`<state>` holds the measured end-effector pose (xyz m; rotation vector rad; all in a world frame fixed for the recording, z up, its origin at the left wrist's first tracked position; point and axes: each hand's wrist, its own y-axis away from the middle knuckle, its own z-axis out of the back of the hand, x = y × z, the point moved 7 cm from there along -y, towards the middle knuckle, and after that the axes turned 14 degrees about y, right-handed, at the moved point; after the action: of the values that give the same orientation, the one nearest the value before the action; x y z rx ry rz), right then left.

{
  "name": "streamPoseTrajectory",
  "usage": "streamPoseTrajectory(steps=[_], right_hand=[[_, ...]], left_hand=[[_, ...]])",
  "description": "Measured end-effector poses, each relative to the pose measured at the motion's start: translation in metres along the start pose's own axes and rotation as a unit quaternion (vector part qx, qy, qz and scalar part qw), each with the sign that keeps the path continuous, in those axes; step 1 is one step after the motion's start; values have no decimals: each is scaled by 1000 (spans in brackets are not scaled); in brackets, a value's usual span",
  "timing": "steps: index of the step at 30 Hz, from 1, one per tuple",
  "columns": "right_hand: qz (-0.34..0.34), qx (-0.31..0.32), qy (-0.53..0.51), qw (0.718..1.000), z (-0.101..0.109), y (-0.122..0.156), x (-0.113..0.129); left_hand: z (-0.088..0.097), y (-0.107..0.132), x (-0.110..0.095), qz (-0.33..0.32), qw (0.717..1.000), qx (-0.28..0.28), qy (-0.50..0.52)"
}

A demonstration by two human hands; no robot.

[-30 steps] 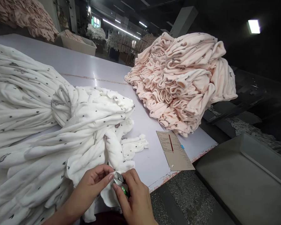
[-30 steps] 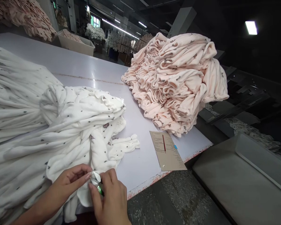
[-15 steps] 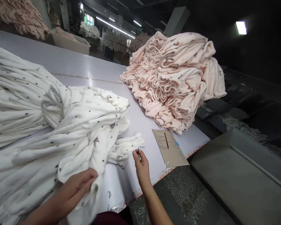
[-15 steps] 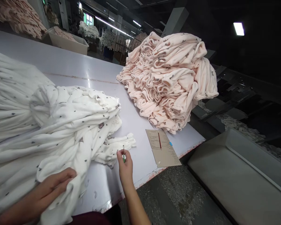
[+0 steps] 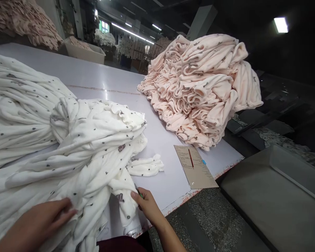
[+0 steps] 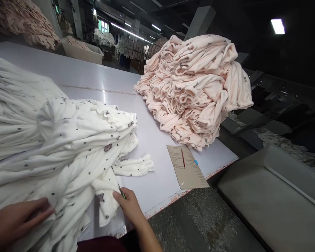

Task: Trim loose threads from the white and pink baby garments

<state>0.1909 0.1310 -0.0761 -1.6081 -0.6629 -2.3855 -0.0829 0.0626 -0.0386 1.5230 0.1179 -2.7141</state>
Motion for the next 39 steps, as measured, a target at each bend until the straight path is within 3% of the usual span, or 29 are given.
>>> streamPoseTrajectory(steps=[3, 5, 7, 9, 11, 14, 16, 18, 20, 22, 24, 26, 28, 29, 30, 32, 34, 39], right_hand=[[-9, 24, -68, 997, -7, 20, 27], [-11, 33, -93, 995, -9, 25, 43], [-9, 30, -105, 994, -9, 28, 56], [-6, 21, -111, 994, -6, 29, 63], [-7, 14, -118, 993, -3, 30, 65], [-15, -16, -126, 992, 4, 33, 63], [-12, -50, -125, 991, 10, 35, 62], [-3, -80, -123, 989, 16, 37, 64], [5, -92, -125, 988, 17, 39, 68], [11, -95, -127, 987, 17, 41, 71], [20, -95, -119, 988, 16, 43, 74], [30, -89, -105, 990, 14, 45, 78], [45, -75, -79, 993, 10, 47, 84], [59, -67, -57, 994, 7, 48, 88], [78, -60, -26, 995, 4, 49, 94], [130, -51, 51, 989, -2, 51, 109], [166, -56, 99, 979, -6, 52, 119], [181, -151, 62, 970, 11, 56, 111]], left_hand=[[-36, 8, -61, -148, 988, -3, -33], [-62, 12, -89, -196, 980, 9, -31], [-79, 13, -104, -217, 976, 30, -20], [-83, 8, -109, -202, 977, 57, 37], [-80, 1, -105, -146, 976, 92, 131], [-78, -7, -87, 18, 947, 130, 292], [-80, -9, -72, 145, 892, 110, 415], [-83, -8, -63, 239, 816, 60, 522], [-85, -8, -60, 292, 754, 19, 587], [-85, -8, -63, 306, 726, -3, 616], [-84, -8, -68, 297, 739, 4, 605], [-78, -8, -75, 246, 819, 11, 518], [-65, -9, -89, 131, 922, -5, 364], [-61, -9, -98, 64, 955, -11, 288], [-62, -8, -106, 11, 971, 2, 238], [-73, -10, -110, -3, 963, 68, 262], [-85, -14, -101, 61, 921, 114, 367], [-85, -17, -65, 194, 822, 39, 534]])
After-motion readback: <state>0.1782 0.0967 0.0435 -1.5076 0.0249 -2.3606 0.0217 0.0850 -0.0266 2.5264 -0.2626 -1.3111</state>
